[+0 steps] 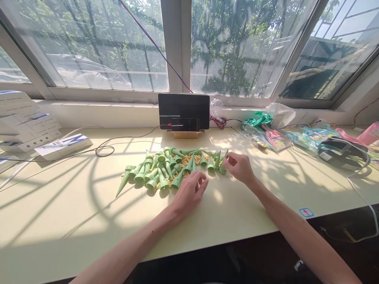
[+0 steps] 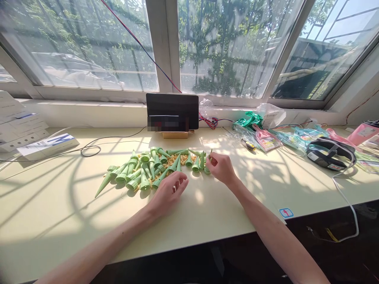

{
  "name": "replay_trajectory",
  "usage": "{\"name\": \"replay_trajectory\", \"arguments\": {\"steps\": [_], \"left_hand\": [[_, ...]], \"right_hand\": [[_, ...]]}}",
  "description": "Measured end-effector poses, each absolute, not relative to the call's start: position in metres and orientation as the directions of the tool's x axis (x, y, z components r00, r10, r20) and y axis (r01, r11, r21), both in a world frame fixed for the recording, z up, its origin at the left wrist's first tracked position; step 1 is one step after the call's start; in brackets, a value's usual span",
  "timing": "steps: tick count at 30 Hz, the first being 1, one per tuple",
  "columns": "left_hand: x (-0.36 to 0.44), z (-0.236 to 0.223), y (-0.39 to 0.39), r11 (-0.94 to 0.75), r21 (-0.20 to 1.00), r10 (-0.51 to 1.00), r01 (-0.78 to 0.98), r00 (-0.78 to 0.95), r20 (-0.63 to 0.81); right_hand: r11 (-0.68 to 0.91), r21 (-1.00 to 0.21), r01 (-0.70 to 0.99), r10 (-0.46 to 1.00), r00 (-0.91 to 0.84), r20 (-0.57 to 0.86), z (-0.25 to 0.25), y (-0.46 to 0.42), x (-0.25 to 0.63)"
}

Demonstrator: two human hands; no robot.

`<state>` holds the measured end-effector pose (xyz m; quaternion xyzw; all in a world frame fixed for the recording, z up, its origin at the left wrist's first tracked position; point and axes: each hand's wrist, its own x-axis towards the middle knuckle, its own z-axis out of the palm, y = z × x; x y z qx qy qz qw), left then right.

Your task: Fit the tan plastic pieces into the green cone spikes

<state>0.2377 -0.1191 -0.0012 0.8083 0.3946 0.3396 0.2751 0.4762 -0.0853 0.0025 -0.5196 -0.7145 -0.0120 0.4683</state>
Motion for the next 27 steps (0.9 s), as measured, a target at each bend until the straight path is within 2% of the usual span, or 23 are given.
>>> {"name": "replay_trajectory", "arguments": {"steps": [10,16,19,23,27], "left_hand": [[0.237,-0.004,-0.119,-0.542,0.708,0.821,0.453,0.463,0.333],[0.237,-0.002,-0.119,-0.568,0.694,0.795,0.443,0.515,0.322],[0.237,-0.003,-0.12,-0.599,0.677,0.762,0.428,0.565,0.316],[0.237,-0.005,-0.12,-0.63,0.641,0.742,0.439,0.584,0.33],[0.237,-0.006,-0.12,-0.64,0.63,0.737,0.44,0.583,0.341]], "right_hand": [[0.44,-0.547,0.712,0.732,0.069,0.678,0.008,-0.09,0.47],[0.517,-0.503,0.693,0.565,0.165,0.808,0.015,-0.102,0.459],[0.569,-0.474,0.672,0.578,0.084,0.812,0.011,-0.106,0.451],[0.58,-0.487,0.653,0.712,-0.117,0.692,0.003,-0.107,0.439],[0.566,-0.501,0.655,0.754,-0.165,0.636,-0.004,-0.107,0.429]]}}
